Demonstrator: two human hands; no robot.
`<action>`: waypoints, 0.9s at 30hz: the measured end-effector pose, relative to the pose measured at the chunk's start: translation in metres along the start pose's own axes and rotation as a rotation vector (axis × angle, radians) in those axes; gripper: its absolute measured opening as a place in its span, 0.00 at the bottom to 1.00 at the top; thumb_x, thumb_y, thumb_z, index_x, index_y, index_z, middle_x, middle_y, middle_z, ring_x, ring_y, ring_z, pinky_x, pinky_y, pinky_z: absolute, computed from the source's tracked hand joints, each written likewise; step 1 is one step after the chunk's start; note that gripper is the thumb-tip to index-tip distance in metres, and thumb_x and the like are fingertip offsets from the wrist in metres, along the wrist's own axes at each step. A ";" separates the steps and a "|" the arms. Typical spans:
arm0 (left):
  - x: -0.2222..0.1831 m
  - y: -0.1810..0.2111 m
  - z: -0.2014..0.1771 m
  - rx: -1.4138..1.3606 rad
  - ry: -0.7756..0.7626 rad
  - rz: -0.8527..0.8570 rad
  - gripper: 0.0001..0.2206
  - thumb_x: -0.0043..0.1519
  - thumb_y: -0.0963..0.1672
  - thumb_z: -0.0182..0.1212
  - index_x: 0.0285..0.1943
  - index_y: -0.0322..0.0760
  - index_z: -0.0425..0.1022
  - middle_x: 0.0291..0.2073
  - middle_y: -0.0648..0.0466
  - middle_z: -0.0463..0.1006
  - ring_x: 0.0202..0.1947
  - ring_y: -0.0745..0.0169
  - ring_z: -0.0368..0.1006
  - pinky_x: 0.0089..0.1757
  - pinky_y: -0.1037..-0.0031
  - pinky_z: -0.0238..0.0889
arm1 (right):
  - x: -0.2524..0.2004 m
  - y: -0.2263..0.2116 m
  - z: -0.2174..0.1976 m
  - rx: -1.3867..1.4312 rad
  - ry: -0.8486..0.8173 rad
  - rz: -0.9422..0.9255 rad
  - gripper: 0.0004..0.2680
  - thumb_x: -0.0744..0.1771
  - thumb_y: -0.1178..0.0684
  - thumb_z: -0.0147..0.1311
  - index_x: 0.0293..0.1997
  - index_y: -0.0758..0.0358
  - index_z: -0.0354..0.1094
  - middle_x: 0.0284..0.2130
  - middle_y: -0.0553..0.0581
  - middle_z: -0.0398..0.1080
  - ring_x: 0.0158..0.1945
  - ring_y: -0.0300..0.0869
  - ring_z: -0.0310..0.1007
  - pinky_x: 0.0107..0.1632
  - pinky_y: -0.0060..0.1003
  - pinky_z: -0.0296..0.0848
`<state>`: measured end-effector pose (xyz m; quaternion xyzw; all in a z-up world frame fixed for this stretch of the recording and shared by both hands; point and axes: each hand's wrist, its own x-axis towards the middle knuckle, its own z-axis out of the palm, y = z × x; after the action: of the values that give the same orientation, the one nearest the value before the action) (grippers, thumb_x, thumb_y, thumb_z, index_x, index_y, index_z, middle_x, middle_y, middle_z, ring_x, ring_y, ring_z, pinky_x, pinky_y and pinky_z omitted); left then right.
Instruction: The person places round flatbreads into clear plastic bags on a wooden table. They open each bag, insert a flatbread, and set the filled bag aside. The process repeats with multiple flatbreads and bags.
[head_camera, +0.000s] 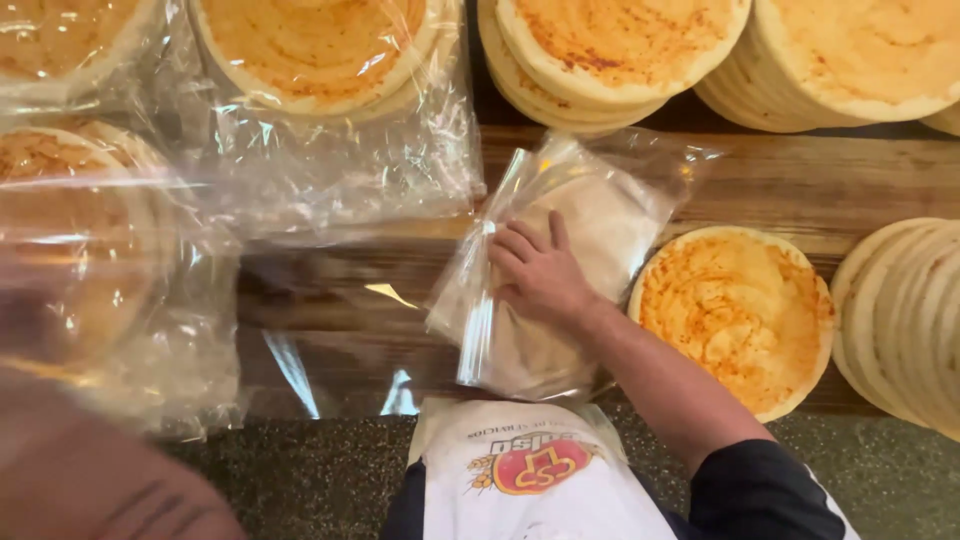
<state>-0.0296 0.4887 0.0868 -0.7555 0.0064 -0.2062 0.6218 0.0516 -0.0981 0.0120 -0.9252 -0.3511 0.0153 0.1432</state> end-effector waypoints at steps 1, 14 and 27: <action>0.014 -0.013 -0.009 -0.306 -0.049 -0.025 0.16 0.80 0.53 0.51 0.73 0.53 0.69 0.61 0.64 0.72 0.58 0.77 0.74 0.54 0.88 0.71 | 0.001 0.001 -0.003 -0.035 0.028 -0.001 0.23 0.60 0.40 0.63 0.60 0.51 0.65 0.61 0.50 0.64 0.70 0.46 0.57 0.69 0.75 0.42; 0.170 0.058 -0.433 -2.496 -0.476 0.316 0.06 0.57 0.49 0.70 0.35 0.50 0.80 0.23 0.57 0.82 0.30 0.58 0.81 0.35 0.69 0.73 | -0.103 -0.015 -0.095 1.366 0.525 0.626 0.05 0.65 0.61 0.60 0.26 0.68 0.72 0.09 0.50 0.57 0.15 0.33 0.57 0.20 0.26 0.58; 0.194 0.073 -0.458 -2.917 -0.714 -0.724 0.05 0.68 0.41 0.56 0.38 0.39 0.72 0.19 0.57 0.66 0.18 0.70 0.67 0.21 0.78 0.64 | -0.150 -0.027 -0.135 0.405 0.780 0.568 0.11 0.64 0.57 0.67 0.46 0.67 0.70 0.40 0.64 0.73 0.43 0.54 0.74 0.47 0.40 0.73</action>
<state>0.0192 -0.0086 0.1422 -0.6560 -0.1260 0.0295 -0.7436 -0.0616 -0.2112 0.1383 -0.8747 0.0030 -0.2246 0.4296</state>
